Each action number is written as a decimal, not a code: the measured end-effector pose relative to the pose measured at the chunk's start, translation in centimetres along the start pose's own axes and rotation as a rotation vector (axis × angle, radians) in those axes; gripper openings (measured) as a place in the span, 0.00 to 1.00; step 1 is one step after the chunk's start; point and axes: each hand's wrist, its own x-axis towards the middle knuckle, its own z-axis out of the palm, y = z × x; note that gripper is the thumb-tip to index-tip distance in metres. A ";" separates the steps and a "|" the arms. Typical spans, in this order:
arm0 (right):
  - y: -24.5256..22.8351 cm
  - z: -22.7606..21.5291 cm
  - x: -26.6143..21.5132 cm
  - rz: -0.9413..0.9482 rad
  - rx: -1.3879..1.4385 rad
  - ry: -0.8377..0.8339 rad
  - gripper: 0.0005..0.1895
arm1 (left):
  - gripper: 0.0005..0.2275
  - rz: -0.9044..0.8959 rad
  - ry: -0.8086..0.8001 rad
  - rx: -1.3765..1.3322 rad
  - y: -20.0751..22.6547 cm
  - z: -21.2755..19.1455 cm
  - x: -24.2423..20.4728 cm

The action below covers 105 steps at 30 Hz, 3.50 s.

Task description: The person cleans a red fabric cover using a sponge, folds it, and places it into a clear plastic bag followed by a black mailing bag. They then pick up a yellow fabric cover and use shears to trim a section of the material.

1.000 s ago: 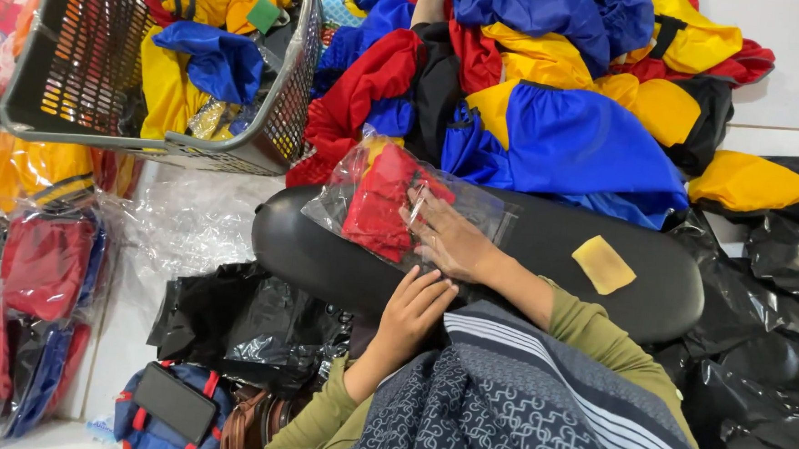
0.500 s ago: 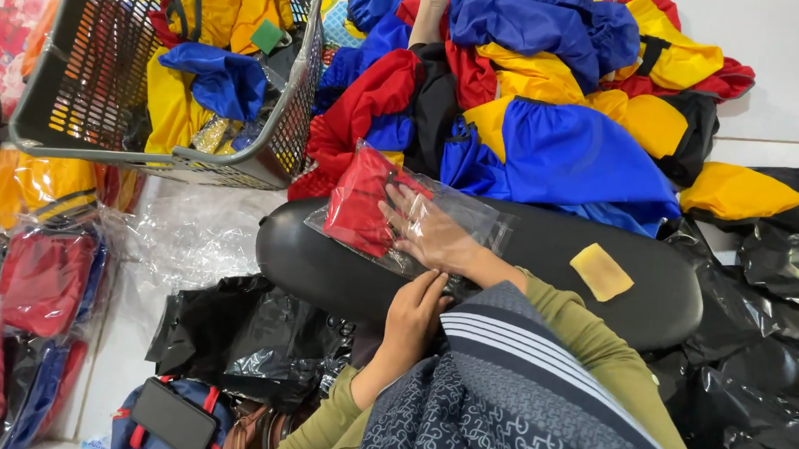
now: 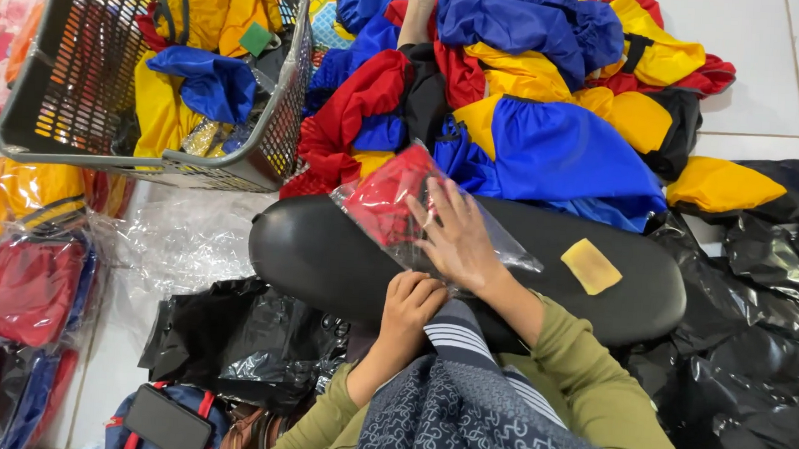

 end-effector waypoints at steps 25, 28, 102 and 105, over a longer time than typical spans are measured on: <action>3.9 -4.2 -10.5 0.084 0.416 0.150 0.45 | 0.05 0.210 0.284 -0.222 1.3 -7.6 1.6; 3.5 -3.3 -9.9 0.089 0.391 0.222 0.37 | 0.06 0.257 0.257 -0.270 1.0 -7.6 0.6; -0.2 -6.3 -5.4 0.178 0.325 0.417 0.11 | 0.16 -0.049 -0.403 0.153 -0.1 2.7 3.8; -0.1 -3.0 -6.1 0.105 0.507 0.164 0.32 | 0.21 -0.208 -0.548 0.031 -0.6 2.2 4.0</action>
